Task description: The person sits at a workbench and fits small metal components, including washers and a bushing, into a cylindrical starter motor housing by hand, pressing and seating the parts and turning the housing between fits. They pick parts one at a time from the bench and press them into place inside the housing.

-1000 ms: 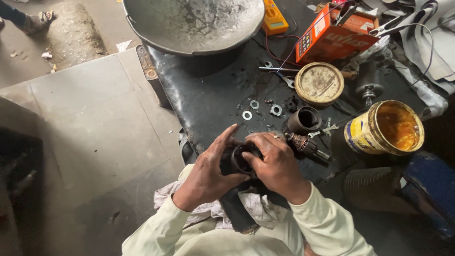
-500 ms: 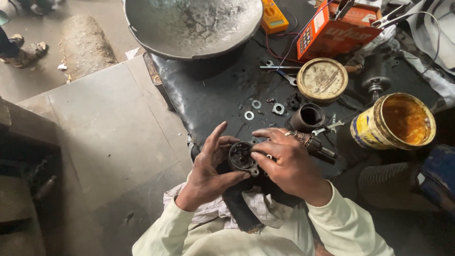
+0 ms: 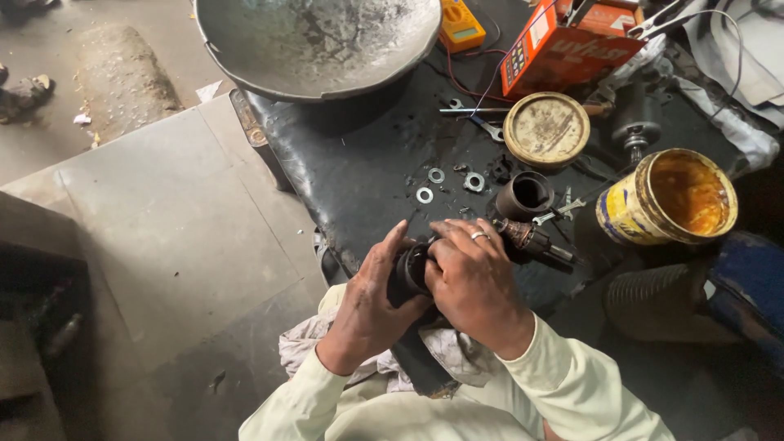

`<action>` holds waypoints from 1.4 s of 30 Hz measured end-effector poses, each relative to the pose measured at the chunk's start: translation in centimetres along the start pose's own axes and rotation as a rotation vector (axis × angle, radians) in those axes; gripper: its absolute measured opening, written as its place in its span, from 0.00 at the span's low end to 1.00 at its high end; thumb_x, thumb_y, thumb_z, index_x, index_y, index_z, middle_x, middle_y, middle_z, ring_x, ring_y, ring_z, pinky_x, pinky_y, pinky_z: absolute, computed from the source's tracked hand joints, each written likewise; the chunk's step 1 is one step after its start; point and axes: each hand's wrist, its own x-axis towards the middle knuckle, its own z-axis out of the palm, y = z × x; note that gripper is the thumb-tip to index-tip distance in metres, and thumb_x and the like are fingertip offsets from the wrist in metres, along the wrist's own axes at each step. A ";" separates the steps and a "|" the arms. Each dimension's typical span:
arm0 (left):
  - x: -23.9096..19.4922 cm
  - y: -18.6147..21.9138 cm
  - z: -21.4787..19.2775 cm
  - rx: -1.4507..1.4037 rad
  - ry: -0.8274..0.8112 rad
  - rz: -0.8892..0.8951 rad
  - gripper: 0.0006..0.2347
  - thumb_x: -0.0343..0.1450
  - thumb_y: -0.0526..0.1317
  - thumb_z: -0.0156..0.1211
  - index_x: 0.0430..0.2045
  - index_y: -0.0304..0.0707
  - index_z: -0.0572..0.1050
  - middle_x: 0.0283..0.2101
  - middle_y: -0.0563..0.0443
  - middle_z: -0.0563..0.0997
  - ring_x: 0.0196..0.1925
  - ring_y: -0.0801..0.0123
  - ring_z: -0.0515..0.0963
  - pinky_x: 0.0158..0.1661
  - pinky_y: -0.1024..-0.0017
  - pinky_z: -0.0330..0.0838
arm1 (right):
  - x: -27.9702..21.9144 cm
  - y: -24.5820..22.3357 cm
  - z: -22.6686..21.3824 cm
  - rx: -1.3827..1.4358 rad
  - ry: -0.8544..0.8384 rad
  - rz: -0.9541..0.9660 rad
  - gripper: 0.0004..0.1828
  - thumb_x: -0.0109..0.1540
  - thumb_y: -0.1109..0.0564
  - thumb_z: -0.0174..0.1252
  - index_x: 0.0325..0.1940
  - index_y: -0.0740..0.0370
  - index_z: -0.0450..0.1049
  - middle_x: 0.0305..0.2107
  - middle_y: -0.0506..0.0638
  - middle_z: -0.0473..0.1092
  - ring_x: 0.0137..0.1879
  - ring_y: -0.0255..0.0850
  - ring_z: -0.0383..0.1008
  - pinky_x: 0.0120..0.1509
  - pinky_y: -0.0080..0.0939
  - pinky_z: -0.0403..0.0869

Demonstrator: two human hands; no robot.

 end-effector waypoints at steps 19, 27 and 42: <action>0.1 0.4 -0.5 0.012 0.003 0.055 0.42 0.59 0.31 0.75 0.70 0.32 0.57 0.59 0.36 0.75 0.59 0.50 0.79 0.57 0.63 0.76 | -0.2 1.0 0.3 0.117 0.101 0.035 0.06 0.57 0.60 0.62 0.34 0.66 0.78 0.49 0.58 0.77 0.60 0.54 0.74 0.72 0.65 0.60; 0.4 0.5 -0.4 0.049 0.000 0.024 0.43 0.59 0.34 0.78 0.69 0.32 0.56 0.58 0.38 0.76 0.58 0.50 0.80 0.56 0.63 0.77 | -0.1 3.3 -1.0 0.356 0.055 0.132 0.05 0.59 0.60 0.63 0.35 0.66 0.77 0.46 0.55 0.79 0.52 0.50 0.79 0.61 0.47 0.72; 0.1 0.2 0.2 0.053 0.030 0.054 0.41 0.58 0.31 0.75 0.69 0.33 0.59 0.58 0.36 0.76 0.58 0.47 0.80 0.56 0.61 0.76 | -0.5 -0.8 0.1 -0.095 0.040 -0.005 0.12 0.55 0.58 0.64 0.40 0.66 0.81 0.52 0.62 0.74 0.64 0.56 0.69 0.73 0.73 0.54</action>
